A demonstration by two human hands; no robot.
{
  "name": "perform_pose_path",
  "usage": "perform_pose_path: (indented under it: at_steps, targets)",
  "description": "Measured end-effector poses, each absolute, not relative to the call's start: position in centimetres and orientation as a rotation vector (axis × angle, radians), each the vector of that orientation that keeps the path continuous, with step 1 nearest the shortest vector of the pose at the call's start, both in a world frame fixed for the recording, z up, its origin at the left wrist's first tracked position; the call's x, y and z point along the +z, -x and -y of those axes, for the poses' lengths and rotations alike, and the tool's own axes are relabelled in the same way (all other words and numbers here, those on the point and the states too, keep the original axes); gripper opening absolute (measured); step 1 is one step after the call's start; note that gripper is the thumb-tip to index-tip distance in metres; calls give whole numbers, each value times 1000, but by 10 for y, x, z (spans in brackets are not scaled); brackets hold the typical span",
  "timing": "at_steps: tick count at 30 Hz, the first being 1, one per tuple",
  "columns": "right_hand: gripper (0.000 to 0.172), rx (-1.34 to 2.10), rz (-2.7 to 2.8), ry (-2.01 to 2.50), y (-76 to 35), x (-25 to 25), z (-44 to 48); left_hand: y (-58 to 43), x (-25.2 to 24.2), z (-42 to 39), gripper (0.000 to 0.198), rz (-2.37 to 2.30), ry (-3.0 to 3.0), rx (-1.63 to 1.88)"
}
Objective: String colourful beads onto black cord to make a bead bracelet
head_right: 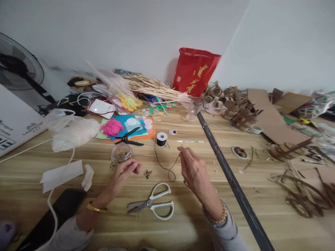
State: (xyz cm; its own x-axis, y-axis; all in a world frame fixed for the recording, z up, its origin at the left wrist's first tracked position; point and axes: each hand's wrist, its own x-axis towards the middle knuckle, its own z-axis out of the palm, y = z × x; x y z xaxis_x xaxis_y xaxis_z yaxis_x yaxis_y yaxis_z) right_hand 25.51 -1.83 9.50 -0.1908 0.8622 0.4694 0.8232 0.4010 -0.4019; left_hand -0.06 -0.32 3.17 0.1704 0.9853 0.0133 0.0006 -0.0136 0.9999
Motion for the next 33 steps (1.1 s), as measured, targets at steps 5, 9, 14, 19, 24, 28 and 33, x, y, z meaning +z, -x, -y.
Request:
perform_pose_path:
  at_steps: [5, 9, 14, 19, 24, 28, 33]
  targets:
    - [27, 154, 2162, 1509, -247, 81, 19, 8, 21, 5, 18, -1227, -2056, 967]
    - [27, 21, 2309, 1531, -239, 68, 18, 6, 9, 6, 20, -1211, -2292, 849]
    - [43, -315, 2274, 1634, -258, 78, 18, 6, 3, 5, 15, -1224, -2332, 790]
    - [31, -470, 2062, 1765, -277, 111, 27, 5, 0, 3, 14, -1235, -2300, 753]
    - [18, -207, 2143, 1712, -270, 112, 24, 2, 0, 3, 13, -1272, -2285, 651]
    - [13, 456, 2230, 1395, -237, 78, 9, 1, -1, 3, 15, -1263, -2237, 654]
    - [9, 1053, 2006, 1327, -200, 29, 5, 0, -8, 4, 13, -1266, -2040, 730]
